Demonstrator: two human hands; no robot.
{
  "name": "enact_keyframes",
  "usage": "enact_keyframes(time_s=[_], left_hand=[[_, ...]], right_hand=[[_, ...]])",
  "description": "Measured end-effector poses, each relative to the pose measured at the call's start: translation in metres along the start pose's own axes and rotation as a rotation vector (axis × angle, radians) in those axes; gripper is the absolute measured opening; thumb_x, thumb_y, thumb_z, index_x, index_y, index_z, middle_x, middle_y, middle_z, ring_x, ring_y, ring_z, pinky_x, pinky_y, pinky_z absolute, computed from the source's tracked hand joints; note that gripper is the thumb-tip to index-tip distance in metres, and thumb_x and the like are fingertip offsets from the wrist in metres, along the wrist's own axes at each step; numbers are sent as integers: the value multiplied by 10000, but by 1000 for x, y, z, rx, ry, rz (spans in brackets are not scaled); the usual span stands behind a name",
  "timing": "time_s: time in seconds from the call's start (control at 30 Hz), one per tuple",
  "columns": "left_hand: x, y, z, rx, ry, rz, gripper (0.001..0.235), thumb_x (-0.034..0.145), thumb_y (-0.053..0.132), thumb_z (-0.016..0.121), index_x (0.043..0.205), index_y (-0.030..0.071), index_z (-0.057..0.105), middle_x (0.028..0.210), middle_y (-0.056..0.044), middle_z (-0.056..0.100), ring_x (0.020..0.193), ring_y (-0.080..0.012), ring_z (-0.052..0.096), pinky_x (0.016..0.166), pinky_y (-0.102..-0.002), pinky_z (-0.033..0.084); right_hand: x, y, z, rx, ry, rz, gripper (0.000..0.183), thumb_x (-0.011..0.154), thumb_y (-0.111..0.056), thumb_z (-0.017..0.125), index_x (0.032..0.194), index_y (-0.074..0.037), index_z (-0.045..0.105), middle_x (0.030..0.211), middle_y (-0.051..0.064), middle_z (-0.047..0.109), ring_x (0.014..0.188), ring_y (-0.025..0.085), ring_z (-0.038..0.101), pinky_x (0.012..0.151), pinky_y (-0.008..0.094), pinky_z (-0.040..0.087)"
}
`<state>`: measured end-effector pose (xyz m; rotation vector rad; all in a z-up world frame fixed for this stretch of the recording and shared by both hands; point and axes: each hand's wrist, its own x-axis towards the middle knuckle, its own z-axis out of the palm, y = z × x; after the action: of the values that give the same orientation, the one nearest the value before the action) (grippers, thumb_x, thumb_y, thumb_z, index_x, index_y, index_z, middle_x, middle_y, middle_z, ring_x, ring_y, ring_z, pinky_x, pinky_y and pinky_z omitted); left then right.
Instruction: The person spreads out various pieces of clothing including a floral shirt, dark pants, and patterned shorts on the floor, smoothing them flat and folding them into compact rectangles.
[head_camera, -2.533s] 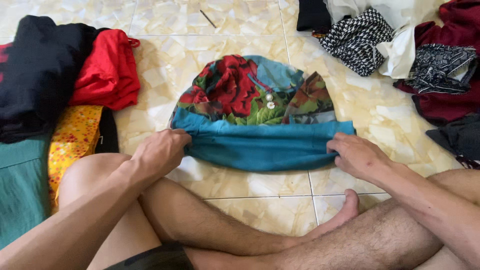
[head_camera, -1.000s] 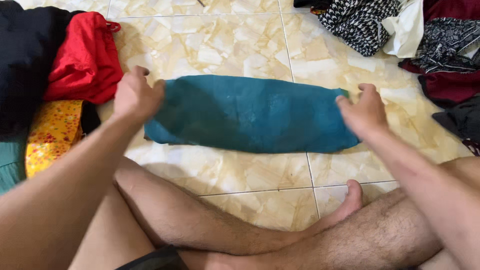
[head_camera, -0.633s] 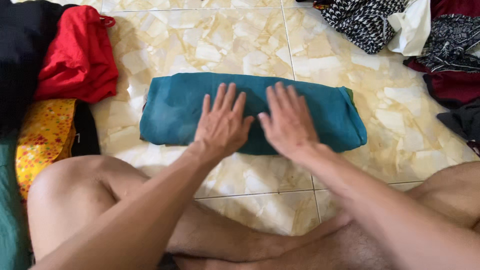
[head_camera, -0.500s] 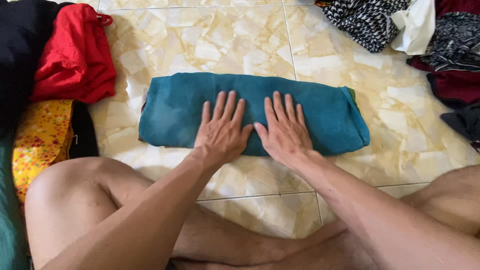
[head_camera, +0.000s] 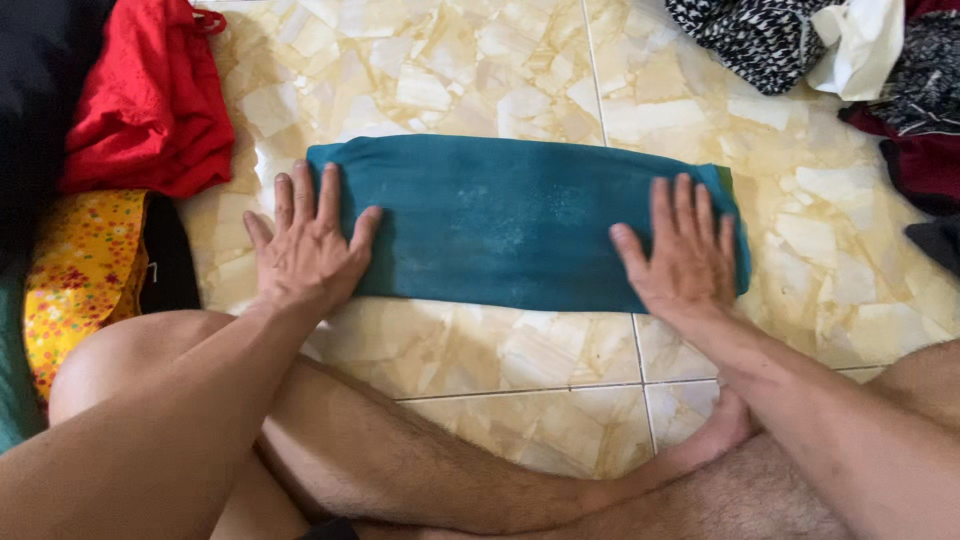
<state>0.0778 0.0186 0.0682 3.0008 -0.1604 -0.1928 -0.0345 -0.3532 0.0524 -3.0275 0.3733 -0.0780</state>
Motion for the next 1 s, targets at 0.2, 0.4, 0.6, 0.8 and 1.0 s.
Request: enact_keyframes(time_s=[0.2,0.4,0.6,0.8,1.0], left_hand=[[-1,9,9,-42,289,-54,795,1037,610,378,1585,34,392,1646,-252,304,1533,-396,218,1189,-668,133],[1,108,11,118,391,497,582,1050,460,482,1537,144,437,1594,-131,396,1484,-350,329,1165,-608,307],[11,118,40,6,55,532,670,1038,498,319,1617,162,289,1693,-102,217,1565,-311,146,1222,-623,146],[35,72,16,62,97,410,872,979,772,299,1619,179,317,1698,-86,224,1558,-317,161,1220,-628,129],[42,47,-7,-10,-36,231,949,922,778,166,1627,143,143,1704,-74,92,1551,-331,38,1189,-649,-8]], right_hand=[[8,14,-3,51,22,323,925,1010,-672,276,1620,23,246,1683,261,154,1540,471,93,1169,748,64],[26,-101,-38,219,117,-285,514,968,-294,642,1375,5,546,1344,258,552,1294,451,503,1024,614,422],[34,-94,28,-22,-25,-291,653,1046,-384,367,1600,-44,299,1664,205,242,1537,400,196,1211,623,179],[44,-52,1,69,9,-194,777,1052,-595,353,1583,-29,333,1637,263,271,1507,452,232,1190,669,155],[42,18,-6,78,-126,-10,795,1015,-582,226,1623,-74,160,1701,147,120,1560,332,59,1224,503,82]])
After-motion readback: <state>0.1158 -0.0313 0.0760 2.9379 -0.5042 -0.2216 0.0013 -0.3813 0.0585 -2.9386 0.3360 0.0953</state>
